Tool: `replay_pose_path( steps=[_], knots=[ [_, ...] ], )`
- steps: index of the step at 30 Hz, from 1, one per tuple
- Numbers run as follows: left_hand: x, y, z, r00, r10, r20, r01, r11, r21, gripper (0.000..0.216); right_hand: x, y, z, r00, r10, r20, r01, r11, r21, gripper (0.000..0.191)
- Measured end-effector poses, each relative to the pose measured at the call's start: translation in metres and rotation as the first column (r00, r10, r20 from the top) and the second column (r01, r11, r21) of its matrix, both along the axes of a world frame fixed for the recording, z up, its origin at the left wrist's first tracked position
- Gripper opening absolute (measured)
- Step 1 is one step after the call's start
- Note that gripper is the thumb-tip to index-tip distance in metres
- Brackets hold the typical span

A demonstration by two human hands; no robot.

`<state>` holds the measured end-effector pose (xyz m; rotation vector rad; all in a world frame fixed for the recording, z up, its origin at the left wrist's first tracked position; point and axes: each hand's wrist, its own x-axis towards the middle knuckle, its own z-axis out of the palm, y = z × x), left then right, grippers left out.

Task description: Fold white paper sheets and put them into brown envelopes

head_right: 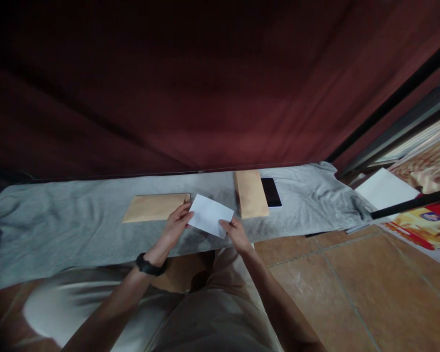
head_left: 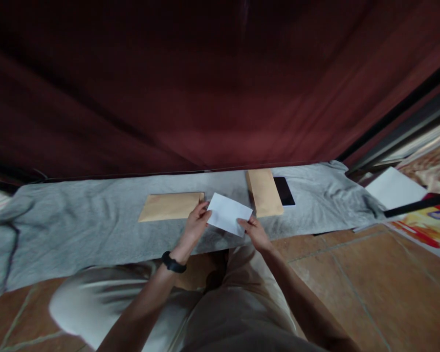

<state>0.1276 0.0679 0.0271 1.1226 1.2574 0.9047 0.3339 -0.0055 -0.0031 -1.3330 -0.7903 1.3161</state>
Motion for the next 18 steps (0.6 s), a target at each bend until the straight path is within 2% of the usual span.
replay_pose_path(
  steps=[3, 5, 7, 9, 11, 13, 15, 18],
  knots=[
    [0.000, -0.002, -0.010, 0.996, -0.071, -0.052, 0.072, 0.997, 0.031, 0.051, 0.001, -0.002, -0.006, 0.999, -0.020, 0.044, 0.019, 1.000, 0.017, 0.047],
    [-0.007, -0.001, -0.013, 0.983, -0.085, -0.160, 0.110, 0.981, 0.160, 0.054, 0.008, -0.001, -0.013, 0.990, -0.038, 0.135, 0.031, 0.998, 0.049, 0.048],
    [-0.022, 0.003, -0.013, 0.937, -0.083, -0.338, 0.200, 0.924, 0.326, 0.066, 0.016, -0.001, -0.023, 0.963, -0.051, 0.264, 0.033, 0.997, 0.074, 0.046],
    [-0.044, 0.012, -0.010, 0.830, -0.086, -0.550, 0.352, 0.847, 0.398, 0.088, 0.024, 0.000, -0.033, 0.928, -0.059, 0.368, 0.034, 0.997, 0.075, 0.046],
    [-0.068, 0.026, -0.006, 0.663, -0.099, -0.742, 0.489, 0.808, 0.330, 0.103, 0.030, 0.001, -0.042, 0.909, -0.062, 0.413, 0.041, 0.997, 0.061, 0.046],
    [-0.088, 0.041, -0.004, 0.504, -0.125, -0.855, 0.579, 0.783, 0.227, 0.110, 0.033, 0.002, -0.047, 0.908, -0.075, 0.413, 0.057, 0.997, 0.057, 0.046],
    [-0.102, 0.057, -0.003, 0.382, -0.172, -0.908, 0.637, 0.761, 0.124, 0.115, 0.033, 0.006, -0.049, 0.915, -0.087, 0.393, 0.062, 0.995, 0.075, 0.045],
    [-0.110, 0.079, -0.003, 0.243, -0.266, -0.933, 0.688, 0.725, -0.027, 0.124, 0.032, 0.014, -0.046, 0.921, -0.072, 0.383, 0.029, 0.993, 0.116, 0.044]
  ],
)
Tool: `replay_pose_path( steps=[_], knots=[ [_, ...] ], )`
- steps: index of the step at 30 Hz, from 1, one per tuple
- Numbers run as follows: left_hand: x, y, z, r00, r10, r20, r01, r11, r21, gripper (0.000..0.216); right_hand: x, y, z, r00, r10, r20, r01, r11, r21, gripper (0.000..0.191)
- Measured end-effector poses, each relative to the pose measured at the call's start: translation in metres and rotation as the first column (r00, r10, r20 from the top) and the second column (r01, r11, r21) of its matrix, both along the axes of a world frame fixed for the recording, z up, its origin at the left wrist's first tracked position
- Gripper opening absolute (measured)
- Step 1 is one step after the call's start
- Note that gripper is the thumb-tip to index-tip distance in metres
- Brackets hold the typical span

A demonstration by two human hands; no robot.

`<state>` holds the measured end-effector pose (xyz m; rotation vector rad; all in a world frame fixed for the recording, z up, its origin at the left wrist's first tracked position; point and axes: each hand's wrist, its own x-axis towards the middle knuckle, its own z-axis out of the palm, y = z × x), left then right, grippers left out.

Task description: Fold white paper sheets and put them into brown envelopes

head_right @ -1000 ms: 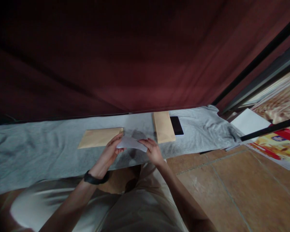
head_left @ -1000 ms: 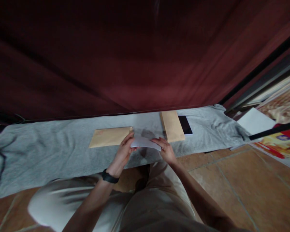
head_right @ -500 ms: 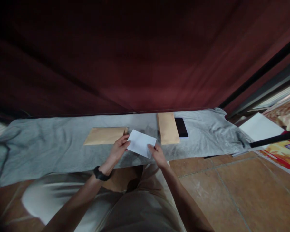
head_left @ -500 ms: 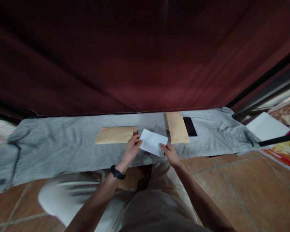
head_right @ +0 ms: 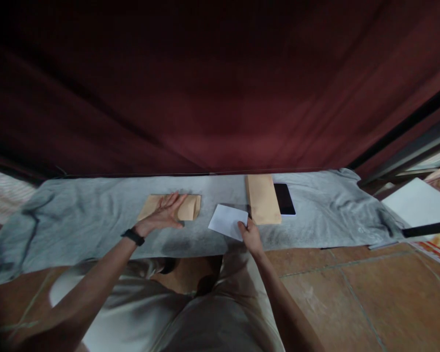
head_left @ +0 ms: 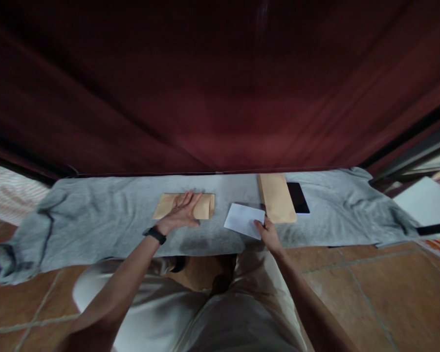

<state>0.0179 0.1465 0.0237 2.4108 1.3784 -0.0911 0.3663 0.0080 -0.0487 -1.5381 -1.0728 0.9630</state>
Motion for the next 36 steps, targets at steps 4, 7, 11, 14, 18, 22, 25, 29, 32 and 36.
replay_pose_path(
  steps=[4, 7, 11, 14, 18, 22, 25, 29, 32, 36],
  knots=[
    [0.001, 0.022, -0.003, 0.994, -0.073, -0.084, 0.069, 0.997, -0.046, 0.131, -0.001, 0.009, 0.005, 0.997, -0.011, 0.082, 0.012, 1.000, -0.003, 0.042],
    [0.002, 0.033, -0.006, 0.989, -0.115, -0.095, 0.109, 0.992, -0.060, 0.130, -0.001, 0.009, 0.004, 0.996, -0.019, 0.084, 0.021, 1.000, -0.015, 0.043],
    [0.001, 0.037, -0.005, 0.985, -0.164, -0.056, 0.162, 0.986, -0.044, 0.126, -0.001, 0.007, 0.007, 1.000, -0.017, -0.013, 0.017, 1.000, -0.011, 0.044],
    [0.003, 0.032, 0.000, 0.985, -0.172, -0.006, 0.172, 0.985, -0.002, 0.127, -0.004, 0.008, 0.019, 0.995, -0.013, -0.099, 0.014, 1.000, 0.009, 0.042],
    [0.009, 0.022, 0.002, 0.982, -0.178, 0.059, 0.174, 0.983, 0.059, 0.127, -0.016, 0.016, 0.038, 0.986, -0.023, -0.164, 0.022, 1.000, -0.011, 0.043],
    [0.013, 0.014, -0.001, 0.983, -0.163, 0.082, 0.157, 0.985, 0.076, 0.128, -0.028, 0.024, 0.051, 0.990, -0.032, -0.134, 0.038, 0.999, 0.036, 0.039],
    [0.015, 0.010, -0.004, 0.981, -0.162, 0.108, 0.154, 0.985, 0.079, 0.128, -0.033, 0.027, 0.055, 0.994, -0.072, -0.085, 0.079, 0.994, 0.073, 0.034],
    [0.018, 0.007, -0.008, 0.978, -0.166, 0.123, 0.155, 0.983, 0.098, 0.130, -0.036, 0.024, 0.056, 0.996, -0.083, -0.025, 0.085, 0.992, 0.089, 0.032],
    [0.019, 0.004, -0.010, 0.980, -0.170, 0.106, 0.156, 0.979, 0.130, 0.130, -0.038, 0.021, 0.052, 0.999, -0.051, 0.009, 0.050, 0.996, 0.073, 0.029],
    [0.022, 0.000, -0.011, 0.980, -0.187, 0.073, 0.173, 0.972, 0.159, 0.127, -0.036, 0.020, 0.045, 0.999, -0.033, 0.025, 0.032, 0.999, 0.040, 0.023]
  ],
)
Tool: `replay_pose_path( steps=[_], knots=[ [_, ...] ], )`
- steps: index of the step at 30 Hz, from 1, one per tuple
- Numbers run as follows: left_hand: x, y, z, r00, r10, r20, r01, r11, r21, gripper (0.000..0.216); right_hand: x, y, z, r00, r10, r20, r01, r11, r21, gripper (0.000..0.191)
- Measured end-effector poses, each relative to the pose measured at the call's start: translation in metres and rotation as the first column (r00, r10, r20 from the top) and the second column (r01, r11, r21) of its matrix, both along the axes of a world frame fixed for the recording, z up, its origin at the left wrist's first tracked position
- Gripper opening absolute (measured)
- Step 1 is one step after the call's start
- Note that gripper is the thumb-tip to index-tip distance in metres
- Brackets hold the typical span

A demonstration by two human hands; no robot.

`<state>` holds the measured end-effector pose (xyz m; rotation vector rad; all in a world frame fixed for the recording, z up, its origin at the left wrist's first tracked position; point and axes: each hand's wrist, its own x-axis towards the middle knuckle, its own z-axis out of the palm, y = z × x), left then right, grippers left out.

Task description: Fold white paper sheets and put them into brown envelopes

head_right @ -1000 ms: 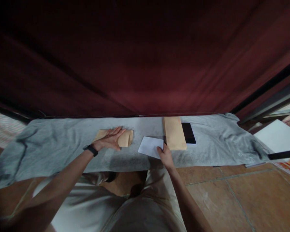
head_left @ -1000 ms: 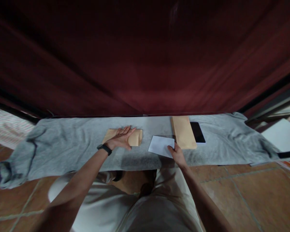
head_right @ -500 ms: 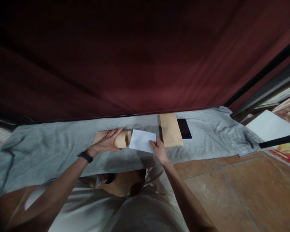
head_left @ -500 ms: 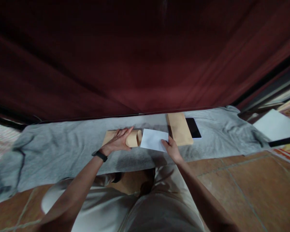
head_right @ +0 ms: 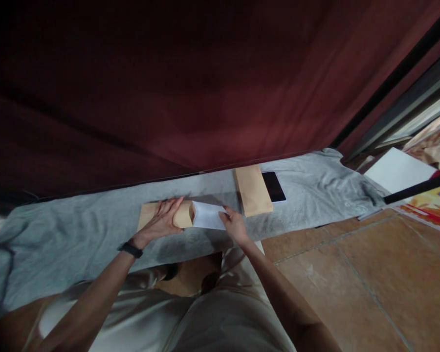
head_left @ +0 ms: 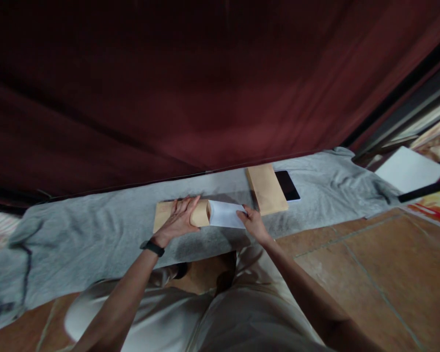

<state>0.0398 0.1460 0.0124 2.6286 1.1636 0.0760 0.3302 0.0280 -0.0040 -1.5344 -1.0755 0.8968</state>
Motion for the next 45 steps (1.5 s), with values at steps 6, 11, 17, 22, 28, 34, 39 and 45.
replay_pose_path(
  steps=[6, 11, 17, 22, 28, 34, 39, 45],
  knots=[
    [0.004, -0.005, 0.001, 1.000, 0.015, -0.022, -0.014, 1.000, 0.027, 0.125, 0.007, 0.004, -0.006, 0.995, 0.098, -0.035, -0.099, 0.995, -0.034, 0.018],
    [0.005, -0.006, 0.002, 1.000, 0.004, -0.026, -0.003, 0.999, 0.039, 0.123, 0.009, 0.006, -0.007, 0.993, 0.113, 0.028, -0.110, 0.990, -0.083, 0.021],
    [0.011, -0.010, 0.003, 0.999, -0.009, -0.033, 0.010, 0.999, 0.047, 0.120, -0.001, 0.011, -0.008, 0.980, 0.127, 0.150, -0.101, 0.980, -0.174, 0.024],
    [0.013, -0.012, 0.003, 0.999, -0.006, -0.031, 0.007, 0.999, 0.036, 0.121, -0.007, 0.013, -0.015, 0.991, 0.082, 0.104, -0.066, 0.987, -0.146, 0.019],
    [0.012, -0.010, 0.000, 0.999, -0.013, -0.031, 0.014, 0.999, 0.040, 0.123, 0.002, 0.012, -0.026, 0.999, -0.020, 0.030, 0.023, 0.994, -0.104, 0.029],
    [0.016, -0.010, -0.002, 0.999, -0.031, -0.007, 0.032, 0.999, 0.025, 0.125, -0.002, 0.014, -0.025, 0.998, 0.000, 0.065, 0.008, 0.992, -0.127, 0.027],
    [0.021, -0.010, -0.006, 0.999, -0.043, 0.004, 0.043, 0.999, 0.019, 0.129, -0.015, 0.021, -0.025, 0.999, 0.037, -0.010, -0.038, 0.992, -0.123, 0.030],
    [0.028, -0.013, -0.006, 0.998, -0.069, -0.005, 0.069, 0.998, 0.002, 0.127, -0.027, 0.030, -0.029, 0.998, 0.057, -0.037, -0.062, 0.989, -0.135, 0.025]
  ],
)
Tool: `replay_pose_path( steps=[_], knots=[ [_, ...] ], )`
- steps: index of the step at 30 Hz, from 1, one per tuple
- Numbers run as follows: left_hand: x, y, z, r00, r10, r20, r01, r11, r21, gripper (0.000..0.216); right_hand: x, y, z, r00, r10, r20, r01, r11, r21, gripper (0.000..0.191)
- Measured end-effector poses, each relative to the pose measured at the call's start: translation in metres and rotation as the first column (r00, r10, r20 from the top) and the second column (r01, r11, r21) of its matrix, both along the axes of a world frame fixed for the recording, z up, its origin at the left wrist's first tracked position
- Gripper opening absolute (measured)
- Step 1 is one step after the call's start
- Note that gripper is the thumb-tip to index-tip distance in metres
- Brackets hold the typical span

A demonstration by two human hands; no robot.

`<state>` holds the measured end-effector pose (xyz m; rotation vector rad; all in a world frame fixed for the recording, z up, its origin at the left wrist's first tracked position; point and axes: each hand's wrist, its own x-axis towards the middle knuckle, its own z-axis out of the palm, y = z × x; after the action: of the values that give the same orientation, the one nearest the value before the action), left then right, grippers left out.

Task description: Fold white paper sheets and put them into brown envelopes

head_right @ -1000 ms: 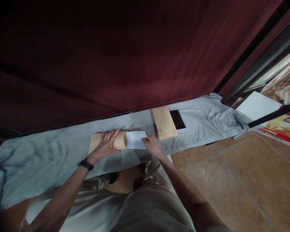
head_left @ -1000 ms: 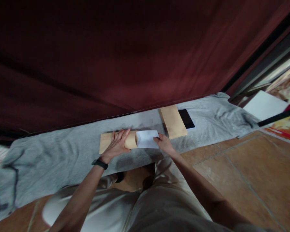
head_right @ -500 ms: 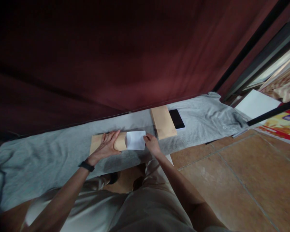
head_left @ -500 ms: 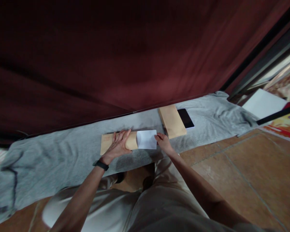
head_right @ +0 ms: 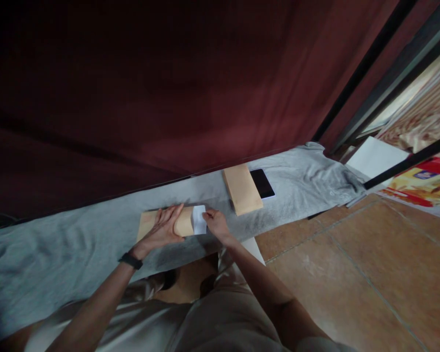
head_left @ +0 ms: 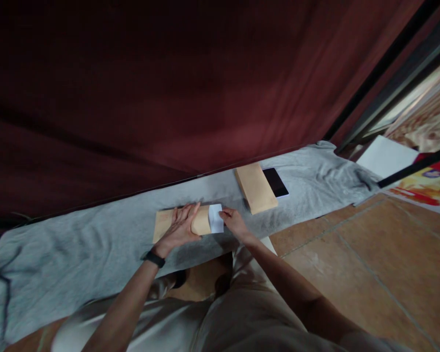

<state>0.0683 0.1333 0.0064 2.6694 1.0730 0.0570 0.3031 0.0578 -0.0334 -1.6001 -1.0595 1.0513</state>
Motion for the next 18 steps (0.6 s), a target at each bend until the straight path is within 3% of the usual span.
replay_pose_path(
  steps=[10, 18],
  knots=[
    [0.016, -0.006, 0.009, 1.000, -0.026, 0.018, 0.025, 0.999, 0.038, 0.123, -0.003, -0.003, -0.001, 0.997, -0.054, 0.053, 0.053, 0.998, 0.017, 0.016],
    [0.026, -0.007, 0.005, 0.998, -0.048, 0.030, 0.047, 0.998, 0.030, 0.122, -0.014, -0.005, 0.004, 0.968, -0.064, 0.244, 0.065, 0.998, 0.004, 0.017]
  ],
)
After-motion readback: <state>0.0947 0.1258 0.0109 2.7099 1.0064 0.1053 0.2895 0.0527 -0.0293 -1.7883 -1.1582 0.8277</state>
